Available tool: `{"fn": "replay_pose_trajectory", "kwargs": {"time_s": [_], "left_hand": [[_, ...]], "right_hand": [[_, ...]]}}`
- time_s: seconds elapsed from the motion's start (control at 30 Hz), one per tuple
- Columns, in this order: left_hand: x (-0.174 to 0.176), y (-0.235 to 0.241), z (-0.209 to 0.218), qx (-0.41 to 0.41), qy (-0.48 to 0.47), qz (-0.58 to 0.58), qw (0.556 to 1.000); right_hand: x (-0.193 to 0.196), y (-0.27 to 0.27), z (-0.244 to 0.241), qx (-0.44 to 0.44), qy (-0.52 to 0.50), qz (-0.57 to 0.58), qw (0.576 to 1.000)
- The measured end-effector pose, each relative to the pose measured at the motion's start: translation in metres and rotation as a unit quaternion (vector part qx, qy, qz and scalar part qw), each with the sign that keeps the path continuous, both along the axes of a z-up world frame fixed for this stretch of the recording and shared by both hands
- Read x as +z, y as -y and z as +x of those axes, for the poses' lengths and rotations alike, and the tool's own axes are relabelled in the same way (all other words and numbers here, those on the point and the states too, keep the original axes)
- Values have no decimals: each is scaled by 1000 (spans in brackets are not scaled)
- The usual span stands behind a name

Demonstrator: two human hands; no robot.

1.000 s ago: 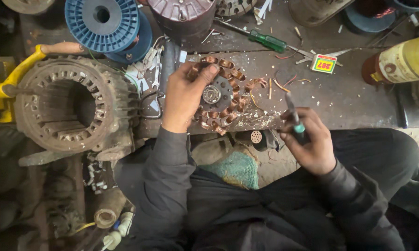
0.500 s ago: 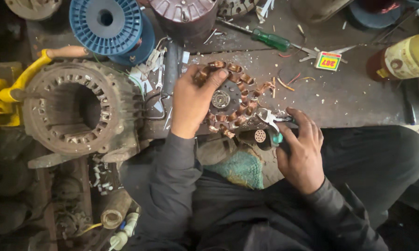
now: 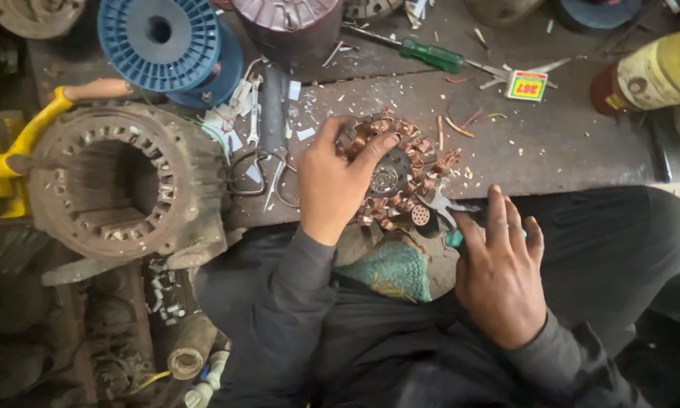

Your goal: The person sits on the floor and uses pliers to remove copper windings from a motor rotor. They repeatedly pull and cut the windings, placing the removed pieces on the workbench.

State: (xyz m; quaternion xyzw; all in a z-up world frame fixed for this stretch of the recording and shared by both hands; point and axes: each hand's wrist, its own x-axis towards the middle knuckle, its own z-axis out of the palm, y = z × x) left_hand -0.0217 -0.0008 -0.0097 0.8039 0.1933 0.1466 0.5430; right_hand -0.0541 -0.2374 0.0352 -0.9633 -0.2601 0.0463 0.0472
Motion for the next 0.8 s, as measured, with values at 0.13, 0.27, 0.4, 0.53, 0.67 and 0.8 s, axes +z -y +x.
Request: {"fn": "replay_pose_trajectory", "kwargs": {"time_s": [0.13, 0.27, 0.4, 0.53, 0.67, 0.8], "left_hand": [[-3, 7, -3, 0, 17, 10, 1000], [-6, -1, -4, -5, 27, -3, 1000], [-19, -17, 3, -101, 48, -80, 991], [-33, -13, 20, -113, 42, -219, 968], [-33, -8, 25, -92, 65, -231, 966], [-14, -15, 25, -55, 49, -74, 995]], "right_hand": [[-7, 12, 11, 28, -53, 42, 997], [-21, 27, 43, 83, -172, 99, 977], [-32, 36, 81, 209, -413, 235, 854], [-43, 20, 91, 187, -733, 410, 511], [-42, 25, 93, 145, -771, 436, 442], [-39, 29, 103, 184, -703, 397, 561]]}}
